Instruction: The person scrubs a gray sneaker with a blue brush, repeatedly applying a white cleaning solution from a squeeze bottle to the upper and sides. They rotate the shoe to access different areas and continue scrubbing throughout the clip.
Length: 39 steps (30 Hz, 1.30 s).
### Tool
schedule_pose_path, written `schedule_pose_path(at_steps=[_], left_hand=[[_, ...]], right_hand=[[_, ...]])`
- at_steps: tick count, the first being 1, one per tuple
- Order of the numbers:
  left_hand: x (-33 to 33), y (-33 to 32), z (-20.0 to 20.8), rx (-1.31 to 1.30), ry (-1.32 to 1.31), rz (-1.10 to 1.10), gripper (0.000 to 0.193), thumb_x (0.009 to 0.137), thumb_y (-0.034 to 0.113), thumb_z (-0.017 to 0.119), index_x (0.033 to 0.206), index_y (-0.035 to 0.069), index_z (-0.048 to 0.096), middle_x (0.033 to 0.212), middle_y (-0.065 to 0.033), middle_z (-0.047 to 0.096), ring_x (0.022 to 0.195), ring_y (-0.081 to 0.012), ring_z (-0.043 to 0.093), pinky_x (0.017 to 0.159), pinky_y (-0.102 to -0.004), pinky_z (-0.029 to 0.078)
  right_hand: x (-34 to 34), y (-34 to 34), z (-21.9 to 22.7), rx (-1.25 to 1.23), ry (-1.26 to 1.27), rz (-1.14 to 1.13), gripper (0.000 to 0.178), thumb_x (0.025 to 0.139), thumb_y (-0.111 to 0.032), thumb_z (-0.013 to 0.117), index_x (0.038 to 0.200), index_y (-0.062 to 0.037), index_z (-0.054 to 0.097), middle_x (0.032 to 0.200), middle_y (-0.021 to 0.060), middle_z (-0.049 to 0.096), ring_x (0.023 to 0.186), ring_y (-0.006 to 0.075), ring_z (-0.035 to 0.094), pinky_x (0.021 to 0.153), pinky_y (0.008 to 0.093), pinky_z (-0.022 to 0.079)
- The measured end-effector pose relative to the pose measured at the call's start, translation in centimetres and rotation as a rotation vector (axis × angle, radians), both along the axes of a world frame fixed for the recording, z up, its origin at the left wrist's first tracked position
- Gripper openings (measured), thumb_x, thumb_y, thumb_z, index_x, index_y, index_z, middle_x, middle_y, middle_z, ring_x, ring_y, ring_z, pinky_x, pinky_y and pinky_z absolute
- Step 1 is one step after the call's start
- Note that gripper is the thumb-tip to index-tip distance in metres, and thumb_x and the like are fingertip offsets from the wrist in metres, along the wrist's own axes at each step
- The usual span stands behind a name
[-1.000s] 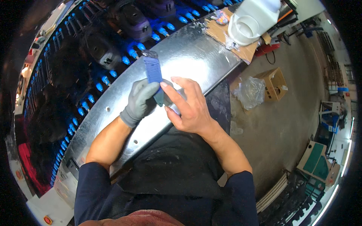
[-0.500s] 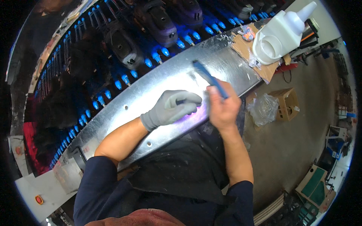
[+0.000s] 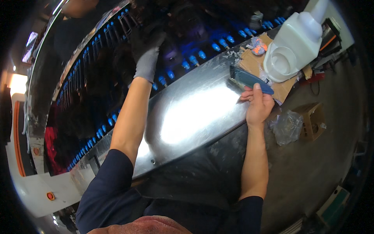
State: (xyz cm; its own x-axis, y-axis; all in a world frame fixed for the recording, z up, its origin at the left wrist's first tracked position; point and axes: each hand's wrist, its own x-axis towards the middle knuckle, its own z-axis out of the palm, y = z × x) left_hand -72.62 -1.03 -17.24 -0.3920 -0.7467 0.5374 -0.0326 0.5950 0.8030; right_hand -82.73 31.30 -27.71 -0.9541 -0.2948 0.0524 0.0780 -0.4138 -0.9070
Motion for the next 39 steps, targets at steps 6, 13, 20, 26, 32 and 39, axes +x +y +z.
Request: schedule_pose_path(at_steps=[6, 13, 20, 26, 32, 39], left_hand=[[-2.8, -6.9, -7.4, -0.067, -0.030, -0.011, 0.045, 0.066, 0.006, 0.086, 0.110, 0.011, 0.078, 0.110, -0.0125, 0.075, 0.104, -0.0303, 0.071, 0.093, -0.0413, 0.056], [4.5, -2.0, -2.2, 0.045, -0.166, -0.273, 0.029, 0.085, 0.004, 0.075, 0.113, 0.001, 0.075, 0.104, -0.0079, 0.074, 0.088, -0.0150, 0.070, 0.081, -0.0293, 0.059], [16.4, 9.1, 2.7, 0.279, -0.221, -0.532, 0.090, 0.069, 0.016, 0.092, 0.148, 0.002, 0.053, 0.138, -0.0119, 0.063, 0.134, -0.0224, 0.058, 0.116, -0.0389, 0.046], [21.3, 7.4, 6.0, -0.062, -0.597, -0.773, 0.085, 0.067, 0.012, 0.079, 0.148, 0.000, 0.057, 0.149, -0.0167, 0.059, 0.142, -0.0298, 0.055, 0.121, -0.0426, 0.040], [17.1, 18.8, 7.5, -0.498, -0.281, -1.058, 0.054, 0.085, 0.022, 0.080, 0.130, -0.006, 0.066, 0.131, -0.0266, 0.067, 0.120, -0.0403, 0.067, 0.106, -0.0494, 0.051], [8.1, 14.6, 5.2, -0.704, -1.355, -0.595, 0.130, 0.064, 0.071, 0.081, 0.153, -0.012, 0.036, 0.130, -0.0306, 0.063, 0.116, -0.0416, 0.067, 0.103, -0.0463, 0.051]], right_hand=[[1.1, -0.7, 0.1, -0.001, 0.014, -0.001, 0.031, 0.107, -0.023, 0.064, 0.095, 0.0052, 0.070, 0.076, 0.0123, 0.072, 0.060, 0.0147, 0.065, 0.056, 0.0281, 0.055], [-0.2, -0.9, -0.5, -0.039, 0.025, -0.012, 0.033, 0.107, -0.027, 0.064, 0.096, 0.0037, 0.070, 0.075, 0.0092, 0.069, 0.060, 0.0128, 0.064, 0.052, 0.0274, 0.052], [-0.6, 1.0, 0.5, -0.176, -0.058, 0.017, 0.029, 0.107, -0.026, 0.063, 0.107, 0.0020, 0.067, 0.091, 0.0148, 0.074, 0.071, 0.0182, 0.070, 0.064, 0.0309, 0.057], [0.8, 4.0, 2.3, -0.257, -0.083, -0.059, 0.027, 0.108, -0.024, 0.061, 0.112, 0.0019, 0.066, 0.094, 0.0165, 0.074, 0.077, 0.0204, 0.071, 0.068, 0.0324, 0.059], [0.6, 4.1, 3.1, -0.235, -0.130, 0.018, 0.023, 0.104, -0.019, 0.068, 0.114, 0.0017, 0.068, 0.097, 0.0148, 0.075, 0.080, 0.0189, 0.072, 0.069, 0.0304, 0.060], [0.6, 6.5, 3.8, -0.221, -0.119, 0.011, 0.019, 0.103, -0.018, 0.069, 0.111, -0.0009, 0.069, 0.094, 0.0116, 0.075, 0.078, 0.0165, 0.072, 0.068, 0.0293, 0.060]])
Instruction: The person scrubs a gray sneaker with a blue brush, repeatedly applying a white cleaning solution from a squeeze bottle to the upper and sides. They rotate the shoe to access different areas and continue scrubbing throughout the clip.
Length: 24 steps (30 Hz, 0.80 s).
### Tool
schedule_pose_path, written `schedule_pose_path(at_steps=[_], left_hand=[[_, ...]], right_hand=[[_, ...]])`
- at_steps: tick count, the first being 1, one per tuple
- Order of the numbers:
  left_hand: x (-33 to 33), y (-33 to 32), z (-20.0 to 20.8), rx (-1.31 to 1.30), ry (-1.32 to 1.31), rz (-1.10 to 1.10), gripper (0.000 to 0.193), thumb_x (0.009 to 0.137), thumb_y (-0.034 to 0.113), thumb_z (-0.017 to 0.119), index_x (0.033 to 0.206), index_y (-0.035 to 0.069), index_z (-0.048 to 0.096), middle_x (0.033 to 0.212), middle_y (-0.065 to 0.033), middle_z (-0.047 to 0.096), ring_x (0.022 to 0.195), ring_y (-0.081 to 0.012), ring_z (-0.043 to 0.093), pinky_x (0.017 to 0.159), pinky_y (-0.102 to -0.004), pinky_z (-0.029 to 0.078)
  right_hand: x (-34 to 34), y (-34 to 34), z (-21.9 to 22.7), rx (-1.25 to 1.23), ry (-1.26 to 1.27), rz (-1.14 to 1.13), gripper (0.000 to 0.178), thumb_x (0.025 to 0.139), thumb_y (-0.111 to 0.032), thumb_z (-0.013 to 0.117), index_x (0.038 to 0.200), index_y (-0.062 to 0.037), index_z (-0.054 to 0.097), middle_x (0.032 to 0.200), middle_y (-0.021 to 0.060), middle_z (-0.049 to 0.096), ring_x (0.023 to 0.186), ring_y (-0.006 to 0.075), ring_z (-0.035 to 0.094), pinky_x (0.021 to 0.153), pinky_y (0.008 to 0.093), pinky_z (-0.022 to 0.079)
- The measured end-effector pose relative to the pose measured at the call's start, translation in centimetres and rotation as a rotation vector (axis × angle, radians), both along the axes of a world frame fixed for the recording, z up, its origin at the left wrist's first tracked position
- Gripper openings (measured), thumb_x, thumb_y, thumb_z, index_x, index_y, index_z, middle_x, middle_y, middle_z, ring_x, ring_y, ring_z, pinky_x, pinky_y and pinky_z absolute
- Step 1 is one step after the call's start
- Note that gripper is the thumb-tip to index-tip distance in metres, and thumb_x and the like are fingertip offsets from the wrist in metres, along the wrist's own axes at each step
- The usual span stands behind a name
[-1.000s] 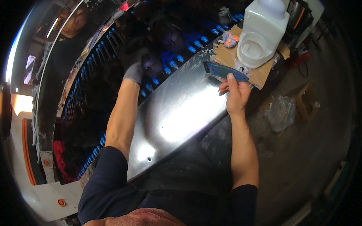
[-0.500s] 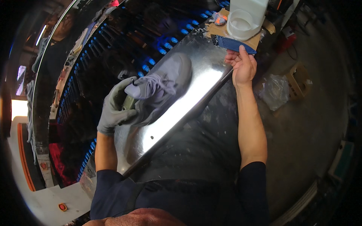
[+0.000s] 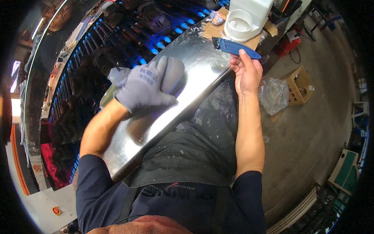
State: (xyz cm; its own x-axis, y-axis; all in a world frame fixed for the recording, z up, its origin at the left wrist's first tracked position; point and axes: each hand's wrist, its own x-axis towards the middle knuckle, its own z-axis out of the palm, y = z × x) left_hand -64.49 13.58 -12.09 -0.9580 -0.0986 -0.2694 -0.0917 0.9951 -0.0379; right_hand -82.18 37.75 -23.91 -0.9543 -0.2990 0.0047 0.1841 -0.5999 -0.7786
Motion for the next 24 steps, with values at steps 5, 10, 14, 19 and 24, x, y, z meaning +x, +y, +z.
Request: schedule_pose_path(at_steps=[5, 10, 14, 19, 24], left_hand=[[-1.3, -5.2, 1.5, 0.477, 0.105, 0.142, 0.106, 0.057, 0.051, 0.089, 0.143, -0.002, 0.057, 0.118, -0.0241, 0.073, 0.109, -0.0355, 0.072, 0.098, -0.0406, 0.055], [-1.5, -4.2, 5.3, 0.858, 0.592, 0.041, 0.097, 0.061, 0.037, 0.094, 0.143, 0.000, 0.059, 0.123, -0.0118, 0.071, 0.112, -0.0198, 0.068, 0.102, -0.0357, 0.053], [-1.5, -1.5, 4.2, 0.964, 0.989, -0.277, 0.087, 0.066, 0.035, 0.093, 0.139, 0.002, 0.058, 0.122, -0.0165, 0.069, 0.110, -0.0264, 0.066, 0.103, -0.0401, 0.050], [1.9, -1.7, -2.6, 0.582, 1.000, -0.271, 0.085, 0.072, 0.052, 0.091, 0.138, 0.006, 0.066, 0.143, -0.0250, 0.059, 0.134, -0.0403, 0.054, 0.120, -0.0510, 0.032], [5.3, -2.6, -4.4, 0.657, 0.778, -0.297, 0.075, 0.078, 0.053, 0.086, 0.134, 0.005, 0.071, 0.157, -0.0304, 0.045, 0.145, -0.0536, 0.043, 0.125, -0.0600, 0.024]], right_hand=[[-0.7, 0.0, 0.0, -0.065, -0.069, -0.037, 0.022, 0.106, -0.023, 0.065, 0.108, -0.0016, 0.068, 0.090, 0.0105, 0.074, 0.073, 0.0166, 0.070, 0.066, 0.0298, 0.060], [-3.5, 2.8, 0.6, -0.046, -0.095, -0.097, 0.023, 0.104, -0.022, 0.069, 0.108, 0.0008, 0.069, 0.090, 0.0114, 0.074, 0.074, 0.0166, 0.071, 0.066, 0.0281, 0.060], [-4.5, 3.1, 2.8, 0.059, -0.022, -0.101, 0.020, 0.099, -0.016, 0.075, 0.107, 0.0015, 0.071, 0.091, 0.0106, 0.075, 0.076, 0.0155, 0.073, 0.066, 0.0267, 0.060], [-6.5, 3.1, 5.4, 0.463, 0.251, -0.251, 0.021, 0.097, -0.017, 0.077, 0.104, 0.0030, 0.073, 0.088, 0.0083, 0.074, 0.073, 0.0133, 0.070, 0.064, 0.0260, 0.059], [-9.6, 1.6, 8.9, 1.045, 0.629, -0.334, 0.030, 0.093, -0.027, 0.077, 0.099, 0.0027, 0.074, 0.080, 0.0059, 0.073, 0.071, 0.0139, 0.068, 0.066, 0.0343, 0.056]])
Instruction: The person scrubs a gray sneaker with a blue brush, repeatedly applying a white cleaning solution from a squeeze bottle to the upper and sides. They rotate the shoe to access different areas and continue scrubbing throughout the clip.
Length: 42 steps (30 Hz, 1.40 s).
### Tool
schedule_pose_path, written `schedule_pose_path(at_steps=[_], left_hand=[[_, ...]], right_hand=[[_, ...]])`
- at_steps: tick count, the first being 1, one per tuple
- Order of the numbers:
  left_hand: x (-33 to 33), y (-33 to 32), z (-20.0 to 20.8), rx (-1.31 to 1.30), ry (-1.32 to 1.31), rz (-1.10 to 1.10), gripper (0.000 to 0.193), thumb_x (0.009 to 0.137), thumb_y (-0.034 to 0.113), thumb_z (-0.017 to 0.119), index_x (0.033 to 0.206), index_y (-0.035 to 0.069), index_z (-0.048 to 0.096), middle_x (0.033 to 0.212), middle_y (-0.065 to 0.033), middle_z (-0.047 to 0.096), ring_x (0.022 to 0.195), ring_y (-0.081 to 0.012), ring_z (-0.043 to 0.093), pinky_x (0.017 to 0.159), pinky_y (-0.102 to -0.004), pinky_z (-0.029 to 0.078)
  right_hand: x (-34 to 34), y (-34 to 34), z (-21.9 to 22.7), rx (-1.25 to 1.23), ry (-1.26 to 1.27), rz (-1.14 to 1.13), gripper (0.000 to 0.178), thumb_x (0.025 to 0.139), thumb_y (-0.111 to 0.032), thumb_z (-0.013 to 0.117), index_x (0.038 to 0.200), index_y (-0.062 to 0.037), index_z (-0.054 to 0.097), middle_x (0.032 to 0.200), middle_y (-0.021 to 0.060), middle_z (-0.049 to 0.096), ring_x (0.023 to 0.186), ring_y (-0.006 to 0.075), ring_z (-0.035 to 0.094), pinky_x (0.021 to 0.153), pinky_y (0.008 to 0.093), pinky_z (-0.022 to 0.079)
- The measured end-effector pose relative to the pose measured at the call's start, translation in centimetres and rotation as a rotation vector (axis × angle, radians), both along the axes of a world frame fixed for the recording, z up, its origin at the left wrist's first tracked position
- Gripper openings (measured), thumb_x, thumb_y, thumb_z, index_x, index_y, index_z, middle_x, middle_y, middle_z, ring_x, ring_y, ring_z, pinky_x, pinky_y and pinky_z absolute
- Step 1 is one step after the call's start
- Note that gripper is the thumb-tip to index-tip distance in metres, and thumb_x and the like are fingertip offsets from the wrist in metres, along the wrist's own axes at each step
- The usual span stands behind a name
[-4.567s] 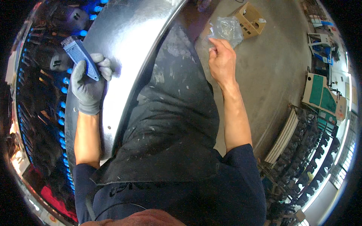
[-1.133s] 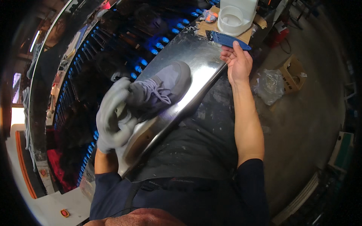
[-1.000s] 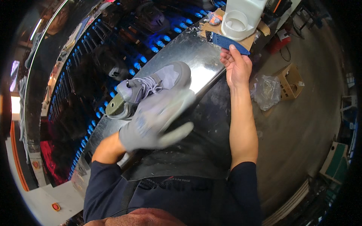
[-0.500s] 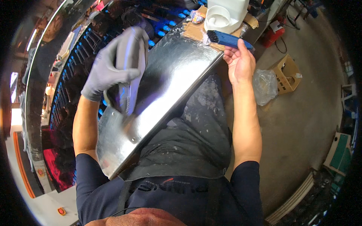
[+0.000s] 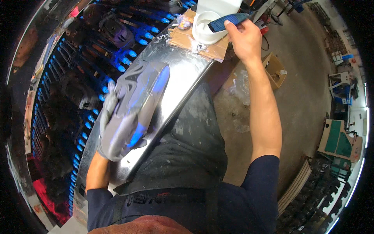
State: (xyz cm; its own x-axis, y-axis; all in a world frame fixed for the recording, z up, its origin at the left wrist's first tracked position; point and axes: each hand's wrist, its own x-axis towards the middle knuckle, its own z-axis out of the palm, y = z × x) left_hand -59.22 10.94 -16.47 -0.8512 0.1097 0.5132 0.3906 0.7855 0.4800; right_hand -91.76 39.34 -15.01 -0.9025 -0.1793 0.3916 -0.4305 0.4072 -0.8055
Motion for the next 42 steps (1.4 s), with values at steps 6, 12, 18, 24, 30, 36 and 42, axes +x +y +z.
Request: schedule_pose_path(at_steps=[6, 12, 18, 24, 30, 36, 42], left_hand=[[2.1, -1.6, -3.1, 0.095, -0.084, 0.019, 0.073, 0.080, 0.049, 0.085, 0.136, 0.004, 0.068, 0.156, -0.0295, 0.046, 0.144, -0.0513, 0.044, 0.124, -0.0579, 0.027], [2.4, -2.4, -4.5, 0.144, -0.129, 0.011, 0.071, 0.082, 0.044, 0.084, 0.138, 0.004, 0.065, 0.156, -0.0285, 0.047, 0.144, -0.0491, 0.045, 0.124, -0.0558, 0.029], [2.1, -2.1, -4.6, 0.147, -0.155, -0.013, 0.069, 0.084, 0.040, 0.082, 0.139, 0.003, 0.062, 0.155, -0.0276, 0.048, 0.143, -0.0468, 0.047, 0.123, -0.0536, 0.032], [1.8, -1.2, -5.8, 0.166, -0.162, -0.008, 0.068, 0.086, 0.036, 0.081, 0.141, 0.003, 0.060, 0.155, -0.0266, 0.049, 0.143, -0.0445, 0.048, 0.122, -0.0515, 0.034], [1.6, 0.3, -6.8, 0.196, -0.149, -0.006, 0.066, 0.088, 0.031, 0.079, 0.143, 0.002, 0.057, 0.155, -0.0257, 0.050, 0.142, -0.0423, 0.049, 0.121, -0.0494, 0.036], [2.3, -0.7, -7.5, 0.184, -0.164, 0.017, 0.065, 0.090, 0.027, 0.078, 0.145, 0.001, 0.054, 0.154, -0.0247, 0.051, 0.142, -0.0400, 0.050, 0.120, -0.0473, 0.039], [3.5, -2.6, -8.8, 0.125, -0.189, 0.074, 0.064, 0.092, 0.023, 0.077, 0.146, 0.001, 0.051, 0.154, -0.0238, 0.052, 0.141, -0.0377, 0.052, 0.120, -0.0452, 0.041]], right_hand=[[-2.6, -4.3, 3.0, 0.590, 0.225, 0.056, 0.032, 0.092, -0.028, 0.074, 0.095, 0.0035, 0.070, 0.072, 0.0089, 0.066, 0.066, 0.0195, 0.064, 0.065, 0.0379, 0.052], [-3.2, -5.2, 1.2, 0.649, 0.045, 0.062, 0.033, 0.089, -0.028, 0.075, 0.104, 0.0005, 0.074, 0.084, 0.0198, 0.073, 0.081, 0.0381, 0.072, 0.077, 0.0459, 0.056], [-5.2, -2.4, -1.6, 0.046, -0.295, 0.019, 0.025, 0.094, -0.021, 0.078, 0.095, 0.0036, 0.075, 0.078, 0.0054, 0.073, 0.072, 0.0083, 0.068, 0.064, 0.0291, 0.054], [-3.4, -3.9, -0.3, 0.499, 0.180, 0.095, 0.028, 0.091, -0.026, 0.075, 0.100, -0.0001, 0.075, 0.083, 0.0163, 0.075, 0.077, 0.0323, 0.073, 0.074, 0.0418, 0.056], [-5.2, -3.2, 0.4, 0.482, -0.026, 0.142, 0.027, 0.092, -0.025, 0.076, 0.099, 0.0012, 0.075, 0.080, 0.0146, 0.075, 0.079, 0.0282, 0.074, 0.073, 0.0406, 0.056], [-6.6, -0.1, -1.6, -0.208, -0.475, 0.093, 0.026, 0.093, -0.018, 0.081, 0.097, 0.0015, 0.065, 0.093, 0.0128, 0.074, 0.077, 0.0178, 0.073, 0.067, 0.0283, 0.062], [-6.0, 0.8, -4.8, -0.530, -0.727, 0.222, 0.024, 0.096, -0.017, 0.077, 0.110, 0.0007, 0.070, 0.094, 0.0121, 0.076, 0.081, 0.0173, 0.073, 0.066, 0.0270, 0.057]])
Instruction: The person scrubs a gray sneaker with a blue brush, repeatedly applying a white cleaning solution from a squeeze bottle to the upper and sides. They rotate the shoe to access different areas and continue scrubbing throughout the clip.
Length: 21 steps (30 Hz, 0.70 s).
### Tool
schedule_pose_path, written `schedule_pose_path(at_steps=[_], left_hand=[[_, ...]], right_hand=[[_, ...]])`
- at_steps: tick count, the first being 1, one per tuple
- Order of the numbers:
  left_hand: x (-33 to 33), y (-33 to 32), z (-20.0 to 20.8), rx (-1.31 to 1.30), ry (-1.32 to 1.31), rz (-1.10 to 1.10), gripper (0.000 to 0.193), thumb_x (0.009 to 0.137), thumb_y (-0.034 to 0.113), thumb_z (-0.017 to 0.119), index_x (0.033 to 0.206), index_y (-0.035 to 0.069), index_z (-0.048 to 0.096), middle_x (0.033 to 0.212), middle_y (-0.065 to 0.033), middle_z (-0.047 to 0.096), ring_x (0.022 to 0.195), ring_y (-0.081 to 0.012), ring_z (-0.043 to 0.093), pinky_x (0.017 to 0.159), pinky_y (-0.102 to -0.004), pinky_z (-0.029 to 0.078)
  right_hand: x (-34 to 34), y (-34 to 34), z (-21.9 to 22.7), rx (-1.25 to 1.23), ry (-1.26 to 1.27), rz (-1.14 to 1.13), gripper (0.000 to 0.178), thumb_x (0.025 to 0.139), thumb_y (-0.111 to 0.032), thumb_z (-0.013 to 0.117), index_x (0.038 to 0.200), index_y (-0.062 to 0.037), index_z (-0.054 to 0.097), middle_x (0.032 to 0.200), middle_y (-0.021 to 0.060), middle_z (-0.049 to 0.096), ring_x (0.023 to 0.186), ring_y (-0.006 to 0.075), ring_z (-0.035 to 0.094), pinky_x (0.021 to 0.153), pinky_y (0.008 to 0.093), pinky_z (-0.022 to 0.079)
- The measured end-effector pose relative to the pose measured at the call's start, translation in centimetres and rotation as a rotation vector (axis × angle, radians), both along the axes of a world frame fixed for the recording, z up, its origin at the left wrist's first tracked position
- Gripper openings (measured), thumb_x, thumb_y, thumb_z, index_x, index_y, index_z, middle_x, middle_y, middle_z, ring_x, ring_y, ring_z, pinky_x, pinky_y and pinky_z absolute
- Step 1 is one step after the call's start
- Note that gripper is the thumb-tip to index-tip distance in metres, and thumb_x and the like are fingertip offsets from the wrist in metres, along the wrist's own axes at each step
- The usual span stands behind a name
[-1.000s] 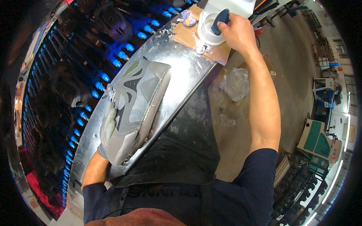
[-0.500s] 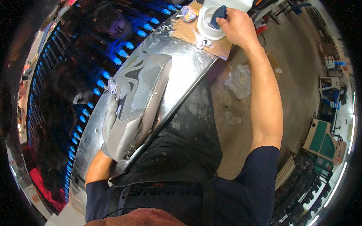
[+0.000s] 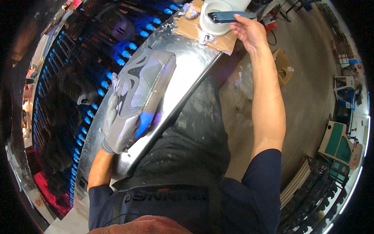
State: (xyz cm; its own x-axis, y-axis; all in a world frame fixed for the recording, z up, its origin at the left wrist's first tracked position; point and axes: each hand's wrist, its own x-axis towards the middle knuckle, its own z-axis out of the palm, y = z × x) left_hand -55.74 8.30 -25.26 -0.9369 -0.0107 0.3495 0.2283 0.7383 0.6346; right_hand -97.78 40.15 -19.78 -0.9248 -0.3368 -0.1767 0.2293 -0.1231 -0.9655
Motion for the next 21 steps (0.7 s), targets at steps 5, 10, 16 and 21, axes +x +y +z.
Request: schedule_pose_path(at_steps=[5, 10, 16, 21], left_hand=[[0.8, -2.0, -0.7, -0.245, 0.021, 0.029, 0.064, 0.093, 0.019, 0.075, 0.148, 0.000, 0.048, 0.153, -0.0230, 0.052, 0.141, -0.0359, 0.053, 0.119, -0.0434, 0.043], [-1.0, 1.2, 2.4, 1.085, -0.365, 0.198, 0.077, 0.099, 0.019, 0.071, 0.162, 0.000, 0.030, 0.158, -0.0163, 0.049, 0.140, -0.0243, 0.054, 0.121, -0.0370, 0.042], [-0.3, 0.0, 3.0, -0.097, -0.262, 0.021, 0.059, 0.111, 0.034, 0.052, 0.159, 0.002, 0.039, 0.154, -0.0172, 0.054, 0.136, -0.0249, 0.058, 0.118, -0.0409, 0.045], [-1.8, 1.0, 2.8, 0.814, -0.478, 0.181, 0.059, 0.114, 0.045, 0.041, 0.155, 0.003, 0.047, 0.148, -0.0209, 0.060, 0.129, -0.0287, 0.063, 0.116, -0.0423, 0.047]], right_hand=[[1.2, 4.0, -1.8, -0.357, -0.107, 0.115, 0.019, 0.101, -0.015, 0.069, 0.111, 0.0015, 0.071, 0.097, 0.0121, 0.077, 0.082, 0.0179, 0.074, 0.065, 0.0259, 0.058], [8.7, 1.4, -4.4, -0.442, -0.149, 0.240, 0.022, 0.107, -0.016, 0.061, 0.113, 0.0026, 0.069, 0.099, 0.0122, 0.076, 0.083, 0.0178, 0.073, 0.064, 0.0254, 0.059], [24.0, -3.6, -4.1, -0.495, -0.138, 0.082, 0.020, 0.104, -0.016, 0.066, 0.112, 0.0026, 0.071, 0.094, 0.0109, 0.074, 0.080, 0.0167, 0.070, 0.062, 0.0274, 0.056], [28.8, -4.1, -3.1, -0.323, 0.217, 0.095, 0.016, 0.097, -0.003, 0.074, 0.109, 0.0062, 0.071, 0.103, 0.0121, 0.073, 0.083, 0.0153, 0.068, 0.072, 0.0286, 0.055]])
